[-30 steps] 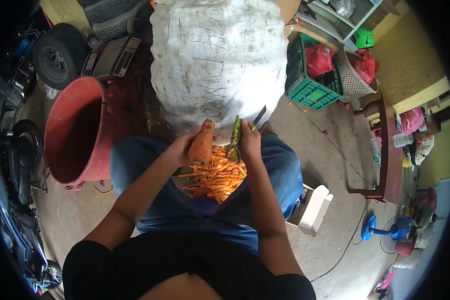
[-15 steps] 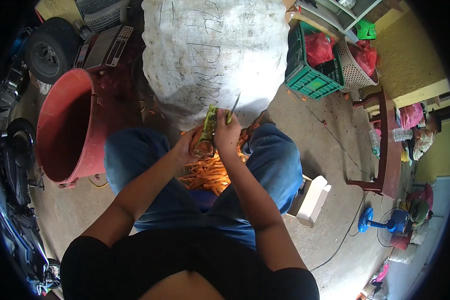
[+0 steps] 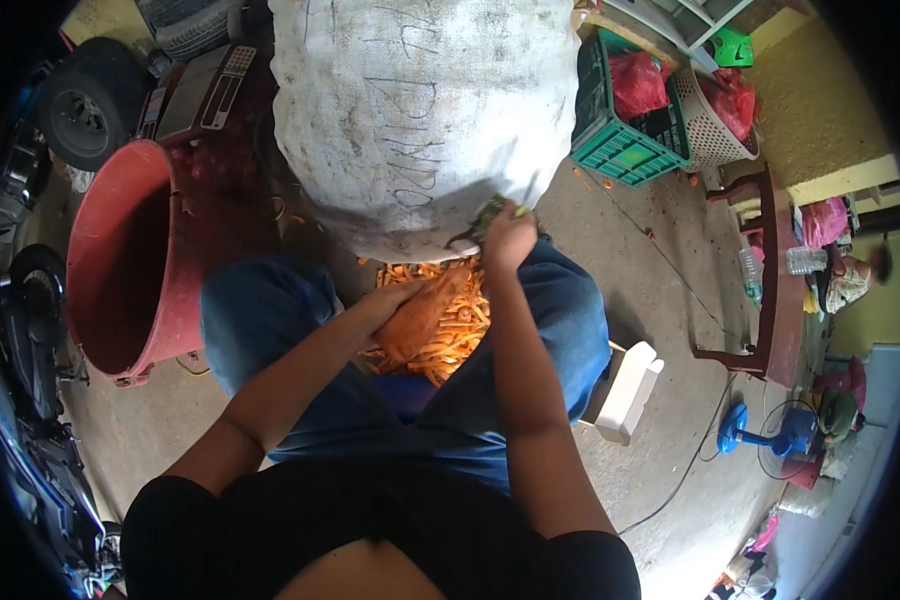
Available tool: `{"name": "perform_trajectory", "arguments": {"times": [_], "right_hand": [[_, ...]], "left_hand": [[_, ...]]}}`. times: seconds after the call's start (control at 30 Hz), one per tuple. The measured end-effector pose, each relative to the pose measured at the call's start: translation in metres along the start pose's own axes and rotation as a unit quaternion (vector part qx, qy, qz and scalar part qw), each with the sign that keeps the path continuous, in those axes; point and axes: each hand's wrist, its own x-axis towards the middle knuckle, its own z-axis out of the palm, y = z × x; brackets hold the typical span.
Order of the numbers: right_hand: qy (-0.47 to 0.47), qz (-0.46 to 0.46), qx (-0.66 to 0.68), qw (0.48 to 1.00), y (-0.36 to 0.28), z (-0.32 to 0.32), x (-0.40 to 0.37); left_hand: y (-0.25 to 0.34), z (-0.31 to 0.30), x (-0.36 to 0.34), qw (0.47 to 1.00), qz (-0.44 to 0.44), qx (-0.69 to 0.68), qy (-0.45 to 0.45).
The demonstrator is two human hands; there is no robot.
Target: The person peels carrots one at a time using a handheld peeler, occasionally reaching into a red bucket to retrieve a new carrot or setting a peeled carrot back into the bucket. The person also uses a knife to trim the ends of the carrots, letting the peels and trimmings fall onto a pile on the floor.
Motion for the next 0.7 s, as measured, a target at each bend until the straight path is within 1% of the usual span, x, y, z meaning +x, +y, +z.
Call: {"name": "perform_trajectory", "arguments": {"times": [0.03,0.07,0.1,0.13,0.17,0.2,0.23,0.3,0.37,0.4,0.43,0.47,0.5,0.53,0.6,0.63,0.7], "right_hand": [[0.037,0.012,-0.020,0.999,0.008,-0.001,0.009],[0.038,0.014,-0.019,0.999,0.008,-0.005,0.013],[0.027,0.064,0.028,0.997,0.007,-0.008,0.016],[0.016,0.113,0.075,0.991,0.005,-0.010,0.017],[0.016,0.111,0.074,0.991,0.002,-0.009,0.013],[-0.016,0.084,0.131,0.988,-0.003,-0.006,0.002],[-0.049,0.057,0.188,0.979,-0.008,-0.003,-0.012],[-0.120,0.013,0.275,0.954,-0.040,-0.013,-0.048],[-0.162,-0.041,0.236,0.957,-0.051,-0.013,-0.074],[-0.162,-0.040,0.236,0.957,-0.055,-0.012,-0.081],[-0.150,-0.077,0.209,0.963,-0.058,-0.012,-0.087],[-0.137,-0.114,0.182,0.967,-0.060,-0.012,-0.089],[-0.137,-0.113,0.182,0.967,-0.061,-0.014,-0.089],[-0.144,-0.115,0.158,0.970,-0.062,-0.016,-0.088],[-0.151,-0.117,0.131,0.973,-0.060,-0.017,-0.085],[-0.163,-0.106,0.112,0.974,-0.058,-0.015,-0.083],[-0.175,-0.096,0.094,0.975,-0.047,-0.007,-0.070]], "left_hand": [[0.004,0.007,-0.009,0.999,-0.024,0.025,0.010],[0.015,0.012,-0.018,0.999,-0.042,0.021,-0.012],[0.020,0.006,-0.017,0.999,-0.042,0.023,-0.011],[0.024,-0.002,-0.014,1.000,-0.017,-0.018,-0.010],[0.025,-0.008,-0.010,0.998,0.009,-0.062,-0.008],[0.026,-0.011,-0.007,0.997,0.021,-0.066,0.029],[0.023,-0.019,0.002,0.997,0.023,-0.068,0.029],[0.016,-0.036,0.020,0.989,0.079,-0.118,0.029],[0.018,-0.034,0.023,0.987,0.093,-0.123,0.038],[0.017,-0.032,0.024,0.985,0.104,-0.129,0.044],[0.017,-0.028,0.024,0.985,0.103,-0.129,0.044],[0.016,-0.022,0.020,0.984,0.081,-0.137,0.076],[0.017,-0.019,0.018,0.982,0.059,-0.145,0.108],[0.015,-0.023,0.021,0.982,0.059,-0.144,0.108],[0.013,-0.028,0.024,0.990,0.061,-0.072,0.104],[0.015,-0.033,0.021,0.990,0.061,-0.071,0.104],[0.030,-0.024,0.003,0.996,0.008,0.086,0.026]]}}
